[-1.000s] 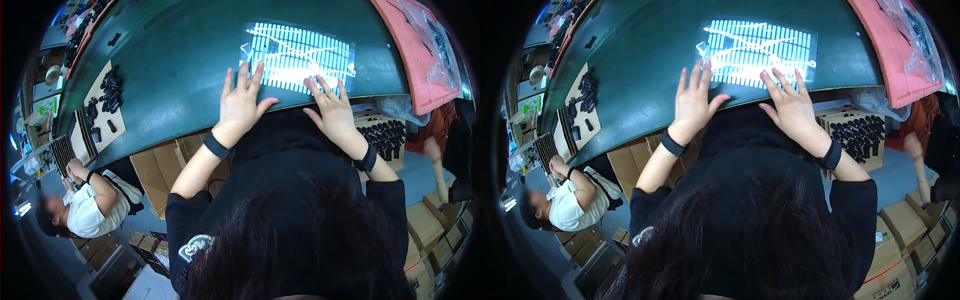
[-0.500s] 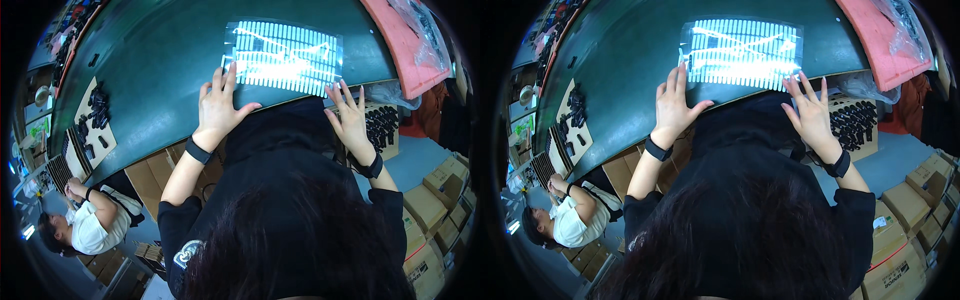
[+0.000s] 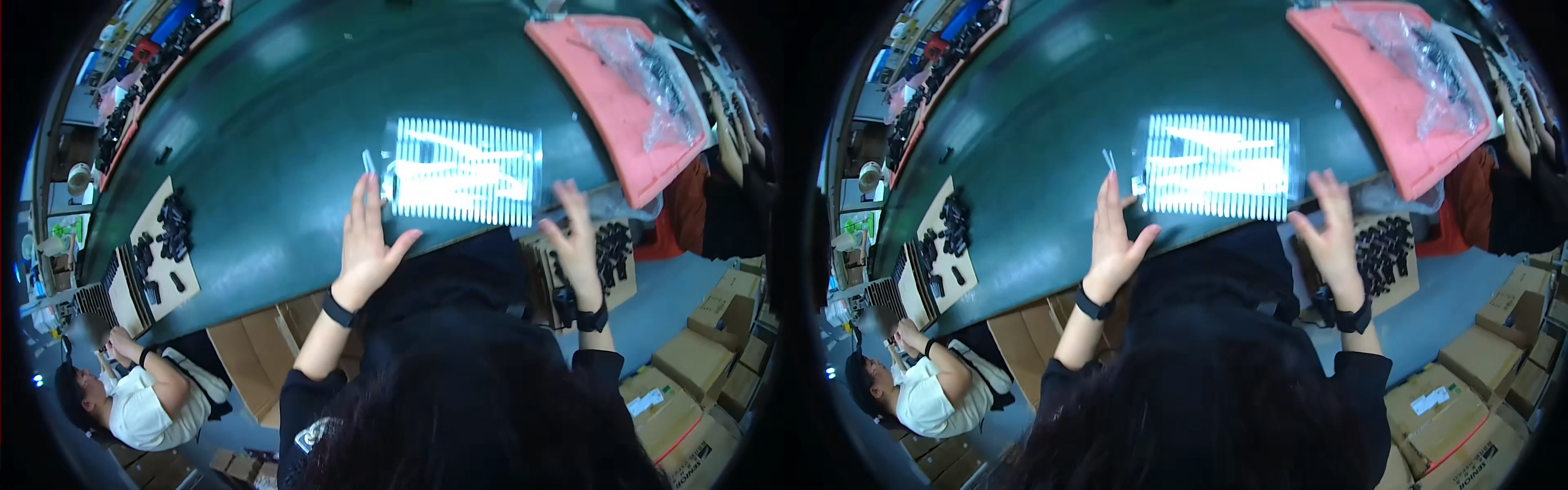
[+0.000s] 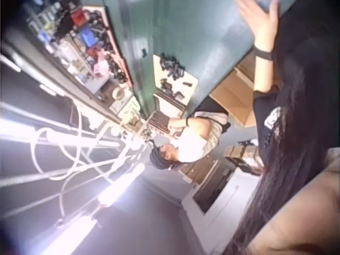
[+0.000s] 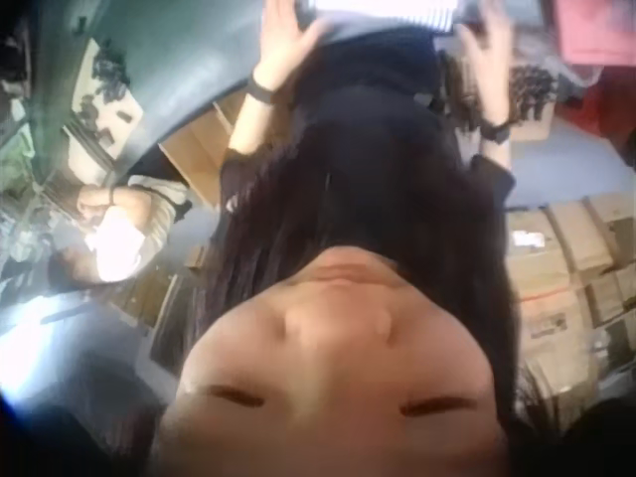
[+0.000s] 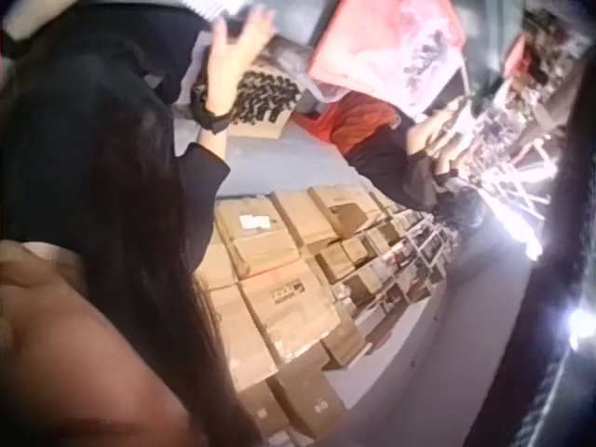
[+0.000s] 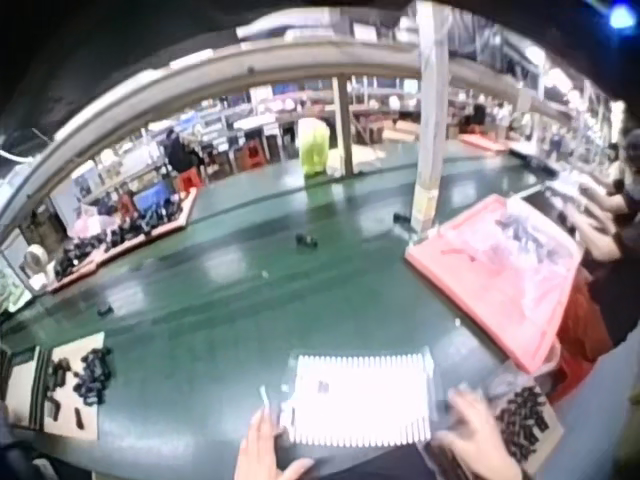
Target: Manually inspect small electronic components and place them into a designated plastic grid tray.
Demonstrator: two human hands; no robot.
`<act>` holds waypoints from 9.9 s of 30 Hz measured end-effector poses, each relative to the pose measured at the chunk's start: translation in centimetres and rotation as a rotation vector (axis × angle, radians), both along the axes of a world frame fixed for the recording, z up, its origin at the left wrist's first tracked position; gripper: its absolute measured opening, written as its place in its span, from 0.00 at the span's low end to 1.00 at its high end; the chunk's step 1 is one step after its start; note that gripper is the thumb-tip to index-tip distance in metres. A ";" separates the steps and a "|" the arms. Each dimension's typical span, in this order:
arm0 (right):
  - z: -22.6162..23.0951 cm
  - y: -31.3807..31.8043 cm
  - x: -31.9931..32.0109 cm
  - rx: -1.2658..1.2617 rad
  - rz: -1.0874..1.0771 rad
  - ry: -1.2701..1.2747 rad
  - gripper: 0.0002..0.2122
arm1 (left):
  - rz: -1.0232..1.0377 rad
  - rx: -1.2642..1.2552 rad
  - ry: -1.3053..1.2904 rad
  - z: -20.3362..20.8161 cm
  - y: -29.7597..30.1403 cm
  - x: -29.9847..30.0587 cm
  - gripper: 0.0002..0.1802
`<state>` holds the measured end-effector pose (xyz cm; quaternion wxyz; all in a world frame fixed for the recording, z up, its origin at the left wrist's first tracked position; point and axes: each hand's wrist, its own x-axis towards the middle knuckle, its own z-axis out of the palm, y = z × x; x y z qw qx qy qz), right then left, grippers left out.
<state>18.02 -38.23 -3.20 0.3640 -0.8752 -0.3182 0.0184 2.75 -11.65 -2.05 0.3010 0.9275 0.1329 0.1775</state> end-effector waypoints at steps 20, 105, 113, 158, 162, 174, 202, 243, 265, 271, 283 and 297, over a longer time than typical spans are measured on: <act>12.5 16.4 3.6 0.556 0.879 0.518 0.04 | 0.333 -0.247 -0.937 16.2 14.0 -2.9 0.39; 12.2 31.5 6.1 0.279 0.652 -0.135 0.15 | 0.141 -1.119 -0.300 11.8 16.5 10.0 0.48; 12.0 31.7 6.8 0.255 0.659 0.018 0.11 | 0.073 -0.693 -0.190 9.3 18.2 10.1 0.45; 1.1 41.0 28.0 -0.157 0.268 0.100 0.17 | 0.285 -0.591 -0.485 10.1 19.0 9.1 0.03; 6.1 38.3 21.8 0.104 0.410 0.311 0.12 | 0.220 -0.820 -0.468 10.5 18.1 9.0 0.03; 10.9 32.0 7.3 0.496 0.569 0.226 0.12 | -0.015 -1.169 -0.476 10.7 16.2 9.4 0.04; 11.6 31.1 6.2 0.395 0.651 -0.254 0.16 | 0.062 -1.073 -0.390 10.5 15.4 9.9 0.06; 6.0 36.4 16.5 0.087 0.716 0.453 0.11 | 0.227 -0.273 -0.324 4.2 20.2 12.0 0.06; 1.7 39.0 10.3 -0.228 1.081 -0.158 0.12 | 0.280 -1.000 0.024 -0.7 20.9 8.8 0.27; 2.1 39.2 11.1 -0.157 1.219 -0.085 0.10 | 0.188 -1.168 -0.044 -0.3 20.5 9.4 0.29; 2.6 39.5 12.2 -0.118 1.284 0.259 0.10 | 0.121 -1.060 -0.190 0.4 19.6 9.5 0.33; 1.8 39.1 12.6 -0.066 1.284 0.620 0.11 | 0.056 -1.066 -0.290 0.5 19.3 9.7 0.39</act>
